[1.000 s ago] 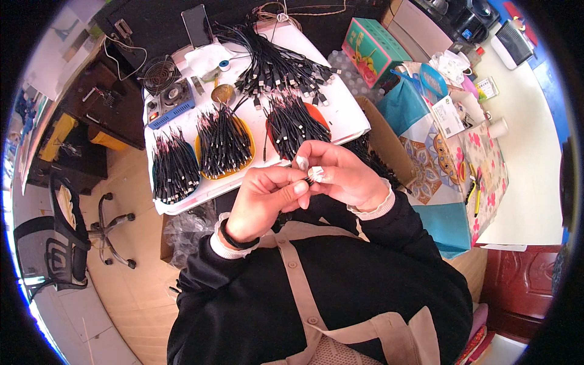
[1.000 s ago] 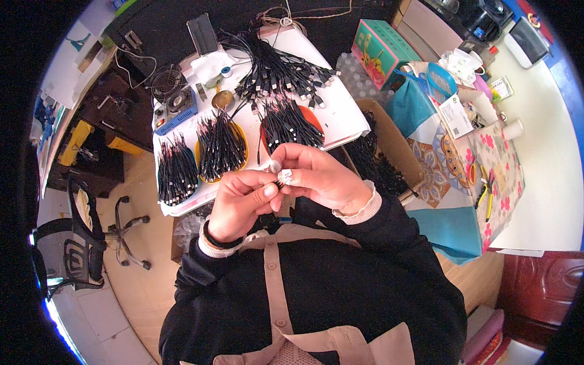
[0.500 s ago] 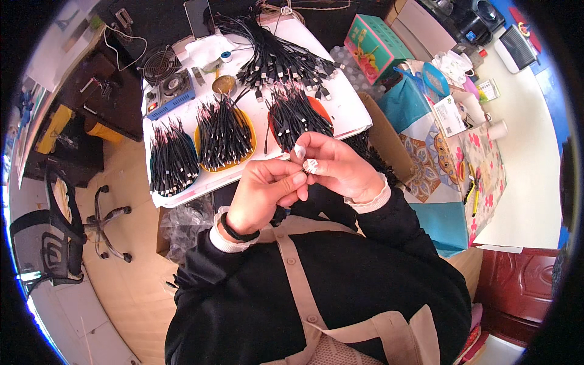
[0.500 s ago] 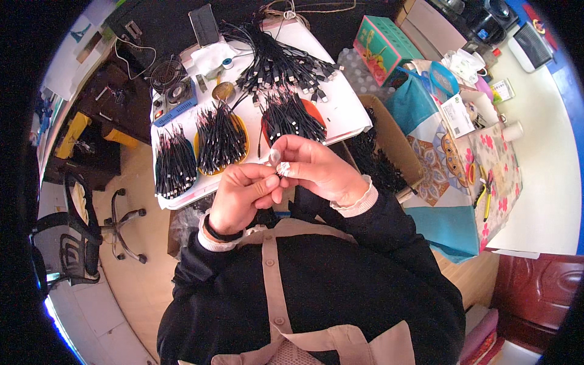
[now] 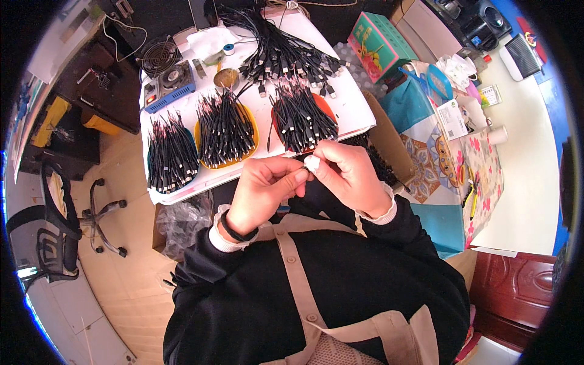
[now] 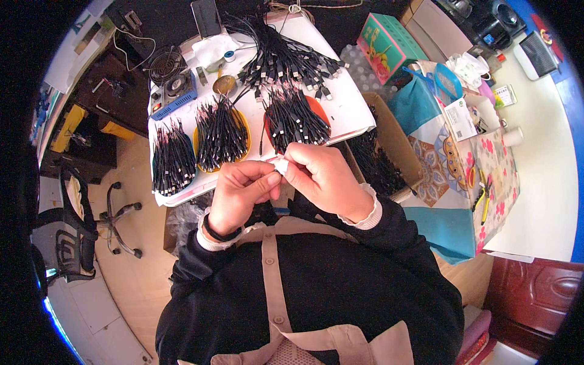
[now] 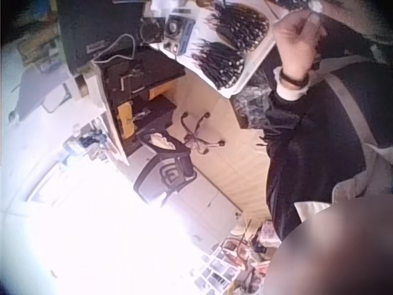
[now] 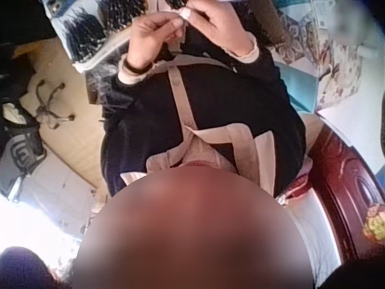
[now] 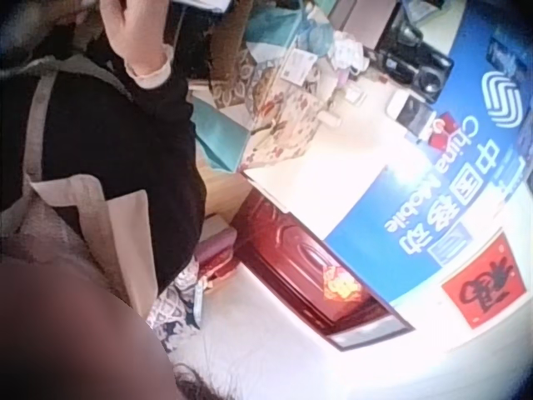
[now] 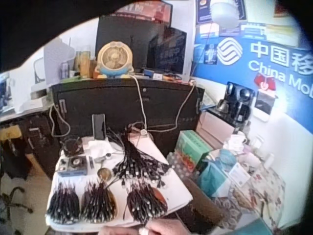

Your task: The person repeatedly picks up small black cables and white connectors, aligns them, and presses them together by hand. They place each assembled unit into a tray on the table. The process is repeated continuously throughout the clip.

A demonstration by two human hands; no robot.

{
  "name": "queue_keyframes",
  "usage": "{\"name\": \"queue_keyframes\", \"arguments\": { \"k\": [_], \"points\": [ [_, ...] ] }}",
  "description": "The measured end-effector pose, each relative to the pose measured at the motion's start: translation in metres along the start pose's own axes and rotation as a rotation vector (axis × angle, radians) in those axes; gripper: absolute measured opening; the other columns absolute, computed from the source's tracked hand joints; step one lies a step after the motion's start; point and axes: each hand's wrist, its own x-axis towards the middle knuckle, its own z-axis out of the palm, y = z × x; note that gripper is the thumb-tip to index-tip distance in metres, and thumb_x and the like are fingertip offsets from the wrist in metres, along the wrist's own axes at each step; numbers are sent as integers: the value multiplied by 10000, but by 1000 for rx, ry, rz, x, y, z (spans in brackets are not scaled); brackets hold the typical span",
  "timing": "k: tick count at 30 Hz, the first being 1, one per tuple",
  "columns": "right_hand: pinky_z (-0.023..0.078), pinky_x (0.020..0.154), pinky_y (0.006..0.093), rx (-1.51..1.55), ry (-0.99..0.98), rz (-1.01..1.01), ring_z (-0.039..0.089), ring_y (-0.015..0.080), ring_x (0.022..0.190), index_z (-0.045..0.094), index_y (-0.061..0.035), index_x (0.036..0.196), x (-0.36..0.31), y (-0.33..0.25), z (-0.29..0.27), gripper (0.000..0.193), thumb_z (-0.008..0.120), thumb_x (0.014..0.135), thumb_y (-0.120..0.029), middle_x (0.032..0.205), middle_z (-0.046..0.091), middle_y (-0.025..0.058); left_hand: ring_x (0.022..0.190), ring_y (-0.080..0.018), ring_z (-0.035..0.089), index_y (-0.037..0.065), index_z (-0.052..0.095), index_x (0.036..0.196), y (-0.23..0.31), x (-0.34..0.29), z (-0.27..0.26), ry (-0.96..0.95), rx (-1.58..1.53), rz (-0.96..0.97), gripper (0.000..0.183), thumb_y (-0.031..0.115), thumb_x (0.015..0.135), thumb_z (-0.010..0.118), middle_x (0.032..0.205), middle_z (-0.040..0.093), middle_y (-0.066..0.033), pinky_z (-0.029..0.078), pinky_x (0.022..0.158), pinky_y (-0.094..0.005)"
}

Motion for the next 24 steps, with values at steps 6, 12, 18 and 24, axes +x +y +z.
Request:
{"name": "queue_keyframes", "arguments": {
  "k": [6, 12, 18, 24],
  "points": [
    [369, 554, 225, 195, 380, 79, 422, 56, 610, 534, -19, 810, 1, 2, -27, 214, 514, 973, -156, 694, 466, -31, 541, -30, 471, -35, 676, 924, 9, -7, -11, -44, -168, -104, 129, 74, 905, 611, 673, 609, -27, 302, 471, -159],
    [472, 723, 302, -197, 42, -303, 598, 217, 855, 651, -27, 1017, -13, -10, -30, 325, 763, 727, -120, 960, 612, 93, 517, -24, 416, -28, 686, 914, 11, -9, -5, -185, -196, -77, 152, 108, 910, 618, 646, 586, -8, 283, 458, -172],
    [467, 694, 323, -167, 44, -479, 574, 255, 785, 635, -12, 893, -9, -19, -26, 213, 741, 709, -14, 863, 594, 92, 530, -37, 452, -16, 691, 913, 17, -12, 0, -227, -162, -84, 147, 110, 913, 614, 656, 601, -20, 305, 463, -181],
    [421, 647, 271, 206, 4, -78, 516, 161, 711, 583, -14, 889, -19, -7, -17, 83, 634, 837, -55, 810, 551, 45, 596, -201, 579, -26, 655, 924, 13, -16, 17, 95, 902, 741, 147, -4, 784, 618, 723, 608, -97, 467, 547, -287]
  ]
}}
